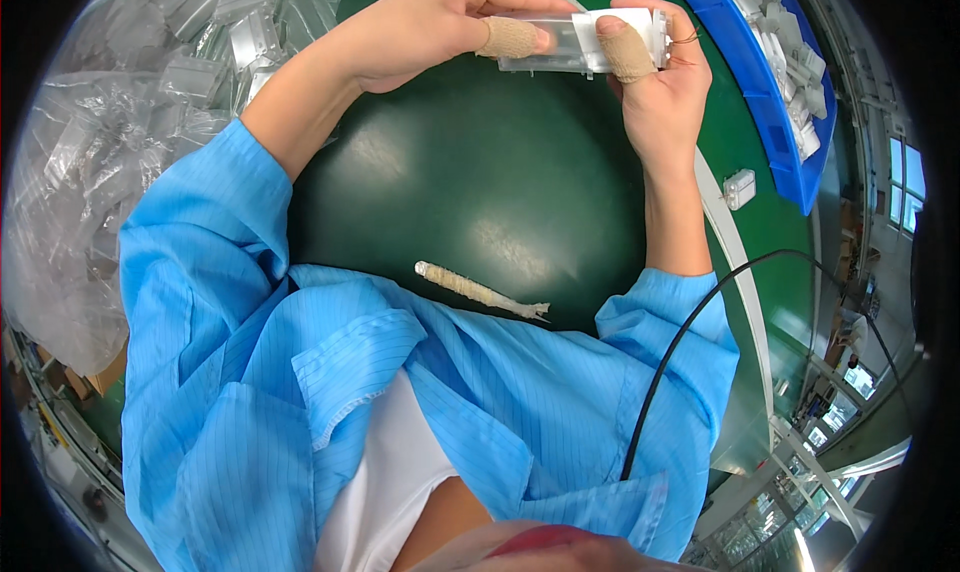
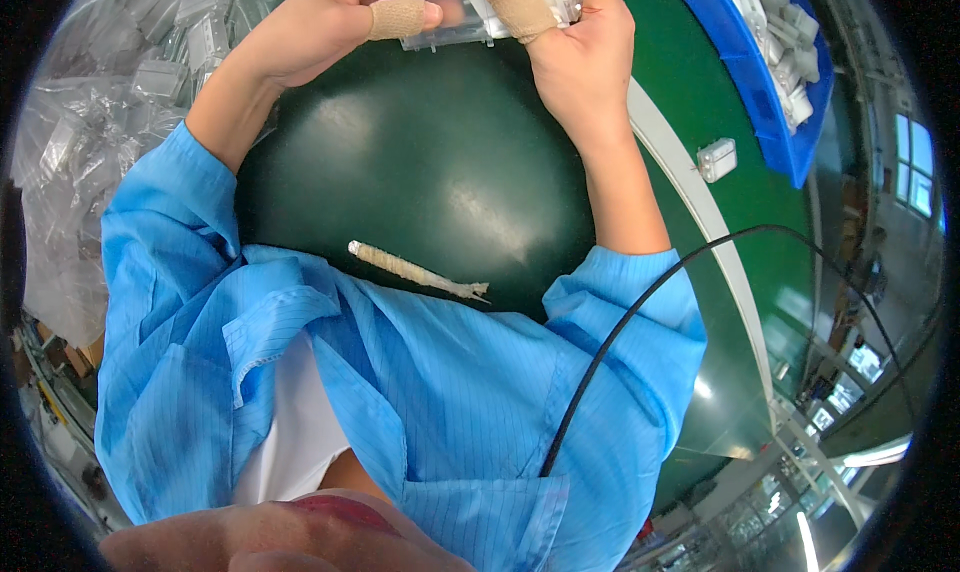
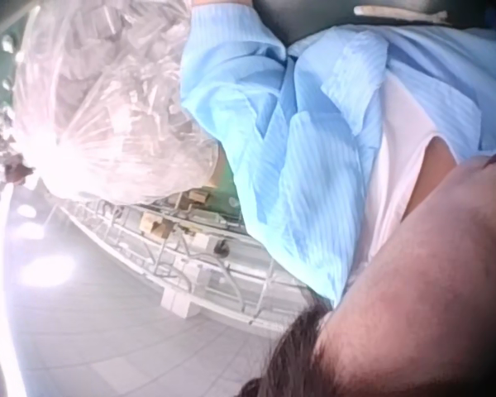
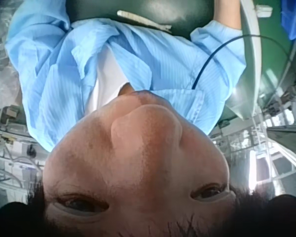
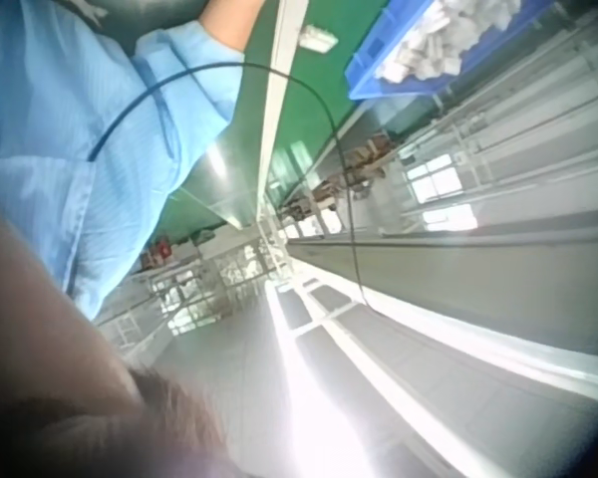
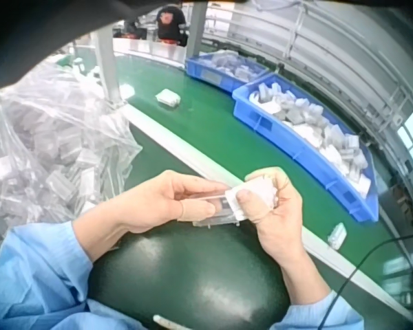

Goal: The person repeatedly picks up small white rectangular electronic components and clear plastic casings from a green workbench. They insert the components into the casings, wipe the exterior with a cloth, and place the assembled units into a blue bin. The process is repetitive and involves handling multiple identical units.

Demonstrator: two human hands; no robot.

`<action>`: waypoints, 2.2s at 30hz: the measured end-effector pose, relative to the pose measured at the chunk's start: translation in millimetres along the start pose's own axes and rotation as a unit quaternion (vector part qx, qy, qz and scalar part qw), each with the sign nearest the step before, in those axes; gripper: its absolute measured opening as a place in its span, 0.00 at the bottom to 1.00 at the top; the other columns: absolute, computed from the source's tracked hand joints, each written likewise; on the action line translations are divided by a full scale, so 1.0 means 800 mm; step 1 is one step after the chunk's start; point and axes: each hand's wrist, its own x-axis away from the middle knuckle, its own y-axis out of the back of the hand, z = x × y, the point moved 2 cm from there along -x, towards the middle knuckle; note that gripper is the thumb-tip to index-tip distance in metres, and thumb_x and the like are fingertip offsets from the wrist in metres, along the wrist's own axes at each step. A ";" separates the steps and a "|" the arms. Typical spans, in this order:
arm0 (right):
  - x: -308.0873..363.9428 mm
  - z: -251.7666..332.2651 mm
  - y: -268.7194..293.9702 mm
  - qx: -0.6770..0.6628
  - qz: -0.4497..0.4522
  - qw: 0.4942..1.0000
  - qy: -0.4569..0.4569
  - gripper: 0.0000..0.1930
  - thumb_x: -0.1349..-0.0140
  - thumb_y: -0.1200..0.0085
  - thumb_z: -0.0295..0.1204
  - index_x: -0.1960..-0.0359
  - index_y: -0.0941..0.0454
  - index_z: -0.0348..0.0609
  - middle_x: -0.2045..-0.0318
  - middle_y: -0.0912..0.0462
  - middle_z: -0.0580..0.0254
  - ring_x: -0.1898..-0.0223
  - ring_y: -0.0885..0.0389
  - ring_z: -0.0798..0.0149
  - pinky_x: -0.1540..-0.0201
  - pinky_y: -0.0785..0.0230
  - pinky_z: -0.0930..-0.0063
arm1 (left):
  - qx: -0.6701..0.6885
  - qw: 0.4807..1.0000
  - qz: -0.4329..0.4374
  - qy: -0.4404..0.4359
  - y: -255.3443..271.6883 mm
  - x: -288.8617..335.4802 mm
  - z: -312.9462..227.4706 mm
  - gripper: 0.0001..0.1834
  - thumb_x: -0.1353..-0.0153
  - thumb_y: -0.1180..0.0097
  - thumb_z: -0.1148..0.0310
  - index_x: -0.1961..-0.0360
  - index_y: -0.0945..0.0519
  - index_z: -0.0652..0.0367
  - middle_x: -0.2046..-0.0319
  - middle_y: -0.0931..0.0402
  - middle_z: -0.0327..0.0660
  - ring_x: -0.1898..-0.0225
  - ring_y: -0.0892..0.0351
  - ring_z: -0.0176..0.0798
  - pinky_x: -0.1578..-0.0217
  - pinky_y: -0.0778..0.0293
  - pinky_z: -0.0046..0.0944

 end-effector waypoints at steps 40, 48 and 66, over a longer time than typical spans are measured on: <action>-0.001 0.006 0.000 -0.047 0.078 0.996 0.007 0.22 0.46 0.38 0.25 0.49 0.27 0.35 0.62 0.22 0.62 0.67 0.26 0.75 0.72 0.31 0.82 | -0.023 0.987 -0.024 -0.155 -0.001 0.004 0.013 0.24 0.42 0.48 0.83 0.42 0.33 0.65 0.51 0.28 0.42 0.54 0.27 0.31 0.55 0.30 0.30; -0.006 -0.011 0.008 -0.114 0.074 0.990 -0.037 0.18 0.40 0.44 0.27 0.49 0.27 0.32 0.58 0.22 0.59 0.60 0.23 0.70 0.61 0.27 0.76 | 0.028 0.994 -0.022 -0.106 -0.011 0.007 0.003 0.22 0.42 0.46 0.81 0.46 0.30 0.67 0.55 0.25 0.42 0.54 0.25 0.33 0.54 0.29 0.31; 0.000 -0.028 0.001 -0.387 0.073 0.901 -0.181 0.18 0.35 0.49 0.36 0.50 0.29 0.35 0.55 0.23 0.58 0.54 0.24 0.64 0.50 0.29 0.70 | -0.071 0.982 -0.039 -0.169 -0.017 0.011 -0.009 0.46 0.53 0.34 0.80 0.34 0.45 0.62 0.41 0.40 0.44 0.42 0.37 0.36 0.43 0.40 0.38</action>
